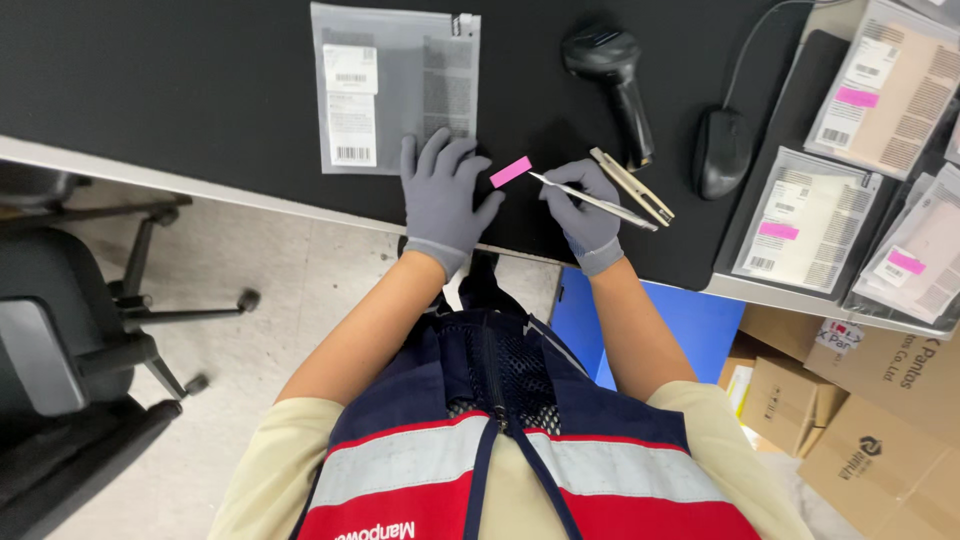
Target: The person repeatedly picks up small plastic-wrapped packages, scans their barcodes with a handheld scanner, writes on a pink label with a pen, and places the labeled packages into a blue bin. The cycle repeats for multiple items.
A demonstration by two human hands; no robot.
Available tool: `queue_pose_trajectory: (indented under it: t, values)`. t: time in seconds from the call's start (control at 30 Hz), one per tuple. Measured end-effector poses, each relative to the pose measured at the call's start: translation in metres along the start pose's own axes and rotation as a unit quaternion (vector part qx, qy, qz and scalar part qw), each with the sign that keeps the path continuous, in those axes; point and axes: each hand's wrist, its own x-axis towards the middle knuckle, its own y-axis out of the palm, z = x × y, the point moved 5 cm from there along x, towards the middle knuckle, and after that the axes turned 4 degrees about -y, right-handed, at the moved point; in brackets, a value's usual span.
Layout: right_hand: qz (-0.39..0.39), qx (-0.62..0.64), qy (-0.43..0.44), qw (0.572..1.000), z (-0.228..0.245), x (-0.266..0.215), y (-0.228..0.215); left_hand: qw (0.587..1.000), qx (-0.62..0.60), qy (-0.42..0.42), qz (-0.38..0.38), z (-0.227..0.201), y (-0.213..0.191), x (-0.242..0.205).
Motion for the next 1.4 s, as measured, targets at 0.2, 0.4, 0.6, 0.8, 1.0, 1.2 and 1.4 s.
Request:
queue_pose_trajectory:
  t: [0.2,0.4,0.6,0.8,1.0,1.2,1.4]
  values:
    - [0.024,-0.104,-0.007,0.994,-0.008,0.006,0.017,1.000,-0.026,-0.008,0.008,0.012,0.017,-0.004]
    - [0.049,-0.203,-0.069,0.976,0.000,0.011,0.033,0.999,-0.053,-0.007,0.002,0.014,0.012,-0.004]
    - [0.040,-0.257,-0.051,0.964,-0.004,0.010,0.033,0.998,-0.068,-0.013,-0.001,0.019,0.020,-0.006]
    - [0.052,-0.269,-0.074,0.959,-0.002,0.010,0.035,0.998,-0.068,-0.012,0.000,0.018,0.017,-0.005]
    - [0.027,-0.267,-0.065,0.961,-0.002,0.011,0.032,0.997,-0.074,-0.011,-0.004,0.018,0.017,-0.003]
    - [0.032,-0.282,-0.066,0.957,-0.001,0.009,0.033,0.997,-0.069,-0.015,-0.006,0.017,0.018,-0.005]
    - [0.027,-0.237,-0.050,0.970,0.000,0.011,0.032,0.998,-0.065,-0.015,-0.002,0.016,0.016,-0.002]
